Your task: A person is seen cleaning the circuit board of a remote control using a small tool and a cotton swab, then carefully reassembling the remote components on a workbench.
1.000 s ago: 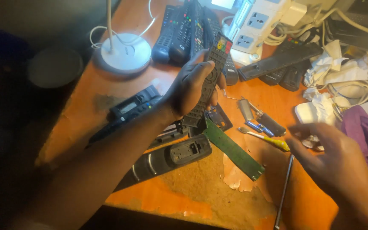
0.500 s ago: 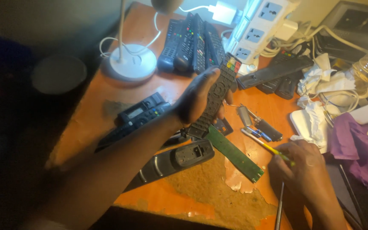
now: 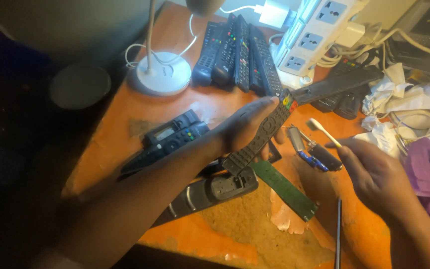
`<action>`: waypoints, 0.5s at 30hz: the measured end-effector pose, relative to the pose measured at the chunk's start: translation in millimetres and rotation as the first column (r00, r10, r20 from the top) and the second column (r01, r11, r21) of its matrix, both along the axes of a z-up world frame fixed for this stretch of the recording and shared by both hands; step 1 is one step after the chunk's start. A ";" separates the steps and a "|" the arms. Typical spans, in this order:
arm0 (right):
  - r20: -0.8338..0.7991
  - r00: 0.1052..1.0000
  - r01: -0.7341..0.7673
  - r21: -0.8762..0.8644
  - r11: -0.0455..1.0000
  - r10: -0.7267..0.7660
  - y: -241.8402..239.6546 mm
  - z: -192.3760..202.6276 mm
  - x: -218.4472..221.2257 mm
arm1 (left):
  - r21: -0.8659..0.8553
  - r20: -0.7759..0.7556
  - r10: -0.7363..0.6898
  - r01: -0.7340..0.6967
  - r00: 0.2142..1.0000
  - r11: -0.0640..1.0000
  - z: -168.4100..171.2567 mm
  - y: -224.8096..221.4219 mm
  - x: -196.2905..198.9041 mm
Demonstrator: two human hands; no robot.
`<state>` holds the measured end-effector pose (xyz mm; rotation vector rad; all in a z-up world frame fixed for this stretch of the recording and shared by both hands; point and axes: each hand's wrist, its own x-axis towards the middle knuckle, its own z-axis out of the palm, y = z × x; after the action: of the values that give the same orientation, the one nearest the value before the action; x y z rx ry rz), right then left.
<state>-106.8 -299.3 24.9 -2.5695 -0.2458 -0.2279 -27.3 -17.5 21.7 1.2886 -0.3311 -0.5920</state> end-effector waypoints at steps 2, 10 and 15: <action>-0.032 0.999 -0.008 -0.029 1.000 0.007 -3.8 2.6 18.6 | 0.005 -0.033 -0.010 0.010 0.999 1.000 -0.2 -2.5 -0.1; -0.272 0.962 0.078 0.158 0.984 -0.033 25.1 -23.4 40.0 | 0.049 0.030 0.009 -0.011 1.000 0.999 11.1 -1.6 -9.0; 0.047 0.982 -0.180 -0.032 0.983 0.181 16.6 -5.9 36.9 | 0.159 0.147 0.016 -0.039 0.989 0.987 19.1 -8.9 -24.9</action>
<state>-69.9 -282.6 19.0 -2.5513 -0.5011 -0.2219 -52.2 -26.4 40.8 1.4943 -0.3913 -0.5103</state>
